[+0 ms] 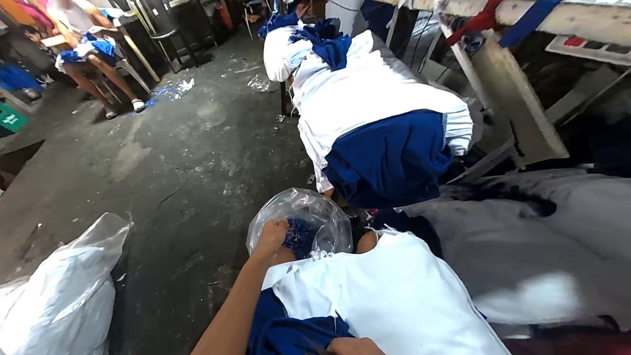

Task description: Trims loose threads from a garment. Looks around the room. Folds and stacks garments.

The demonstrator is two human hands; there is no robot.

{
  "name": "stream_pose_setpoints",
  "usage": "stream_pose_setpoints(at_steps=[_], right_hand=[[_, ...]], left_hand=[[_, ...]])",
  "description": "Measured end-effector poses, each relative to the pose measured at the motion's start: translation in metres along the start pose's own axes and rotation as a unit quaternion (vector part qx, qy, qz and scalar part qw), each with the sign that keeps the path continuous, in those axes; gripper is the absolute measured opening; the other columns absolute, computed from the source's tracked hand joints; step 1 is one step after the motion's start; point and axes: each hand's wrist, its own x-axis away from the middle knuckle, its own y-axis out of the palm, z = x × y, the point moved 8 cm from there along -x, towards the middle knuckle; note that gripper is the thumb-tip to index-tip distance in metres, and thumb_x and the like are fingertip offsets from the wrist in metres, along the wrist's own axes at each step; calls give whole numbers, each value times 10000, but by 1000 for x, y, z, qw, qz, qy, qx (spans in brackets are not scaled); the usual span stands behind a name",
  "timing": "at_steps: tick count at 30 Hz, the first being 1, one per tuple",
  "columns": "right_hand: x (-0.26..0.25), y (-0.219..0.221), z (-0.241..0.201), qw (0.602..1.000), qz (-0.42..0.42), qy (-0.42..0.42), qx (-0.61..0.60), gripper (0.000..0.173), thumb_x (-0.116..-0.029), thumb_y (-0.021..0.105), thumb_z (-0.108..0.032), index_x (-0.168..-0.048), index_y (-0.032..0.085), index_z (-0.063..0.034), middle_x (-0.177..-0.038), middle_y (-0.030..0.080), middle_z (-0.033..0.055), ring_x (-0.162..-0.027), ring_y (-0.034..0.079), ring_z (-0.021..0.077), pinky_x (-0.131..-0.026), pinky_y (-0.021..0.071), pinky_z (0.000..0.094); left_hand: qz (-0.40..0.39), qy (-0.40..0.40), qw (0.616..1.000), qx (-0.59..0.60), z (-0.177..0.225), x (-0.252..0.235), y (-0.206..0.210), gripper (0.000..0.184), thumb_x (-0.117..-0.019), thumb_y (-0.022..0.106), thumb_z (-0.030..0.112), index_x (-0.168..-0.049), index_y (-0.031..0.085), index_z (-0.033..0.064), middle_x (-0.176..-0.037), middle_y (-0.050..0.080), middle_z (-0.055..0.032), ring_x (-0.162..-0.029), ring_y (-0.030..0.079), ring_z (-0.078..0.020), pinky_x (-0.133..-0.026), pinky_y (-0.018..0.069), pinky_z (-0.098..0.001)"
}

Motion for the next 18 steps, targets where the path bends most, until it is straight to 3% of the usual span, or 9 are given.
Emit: stream_pose_setpoints(at_steps=[3, 5, 7, 9, 11, 13, 15, 16, 18], right_hand=[[-1, -2, -2, 999, 21, -26, -13, 462, -1081, 485, -337, -1041, 679, 80, -895, 681, 233, -839, 672, 333, -785, 523, 501], [-1, -5, -1, 997, 43, -60, -29, 448, -1094, 443, -290, -990, 693, 67, -833, 683, 196, -766, 677, 294, -733, 545, 481], [-1, -7, 4, 993, 59, -85, -54, 521, -1118, 348, -339, -965, 698, 16, -759, 657, 113, -656, 627, 194, -640, 536, 397], [-2, -8, 11, 989, 75, -90, -94, 587, -1119, 288, -441, -937, 679, -43, -661, 575, 20, -531, 511, 85, -514, 461, 281], [-3, -8, 15, 982, 76, -82, -149, 593, -1107, 276, -501, -940, 666, -86, -626, 532, -41, -476, 454, 16, -446, 410, 207], [-2, -8, 14, 970, 62, -76, -221, 586, -1098, 265, -533, -955, 656, -121, -642, 525, -82, -471, 431, -30, -424, 384, 158], [0, -8, 10, 949, 36, -87, -300, 609, -1071, 260, -598, -974, 647, -138, -702, 548, -94, -485, 420, -50, -423, 371, 137], [1, -8, 8, 936, 22, -103, -337, 625, -1055, 258, -628, -988, 645, -142, -743, 571, -92, -497, 429, -59, -428, 376, 128], [2, -13, 3, 905, 10, -141, -401, 658, -1035, 260, -661, -1035, 661, -139, -860, 635, -78, -532, 454, -74, -453, 384, 112]], left_hand=[[40, 65, 997, -31, 15, 30, -24, 357, -1112, 402, 184, -1251, 633, -49, -1243, 661, -222, -1106, 634, -310, -952, 494, -507], [58, 119, 986, -98, 29, 67, -42, 328, -1099, 402, 125, -1284, 640, -4, -1211, 681, -199, -1012, 661, -294, -870, 526, -497], [67, 174, 970, -153, 36, 111, -56, 285, -1077, 463, 114, -1265, 661, 33, -1136, 706, -131, -881, 663, -216, -770, 545, -429], [43, 247, 952, -177, 35, 155, -64, 245, -1029, 535, 164, -1194, 705, 101, -1094, 706, -8, -859, 664, -91, -738, 573, -313], [-25, 309, 934, -179, 25, 195, -62, 249, -1023, 593, 331, -1150, 732, 169, -1188, 702, 47, -1069, 665, -61, -900, 582, -293], [-66, 344, 905, -240, 8, 227, -49, 417, -1007, 555, 548, -1151, 734, 199, -1370, 650, -4, -1360, 528, -202, -1109, 446, -479], [-55, 357, 874, -325, -6, 248, -33, 430, -984, 544, 580, -1121, 739, 223, -1441, 601, -99, -1413, 448, -406, -1051, 369, -693], [-43, 360, 866, -344, -10, 255, -30, 350, -994, 555, 539, -1061, 737, 247, -1452, 591, -96, -1426, 428, -416, -1054, 351, -699], [-34, 359, 883, -301, -9, 266, -44, 236, -1019, 574, 461, -971, 707, 273, -1461, 579, 4, -1474, 376, -285, -1150, 310, -576]])
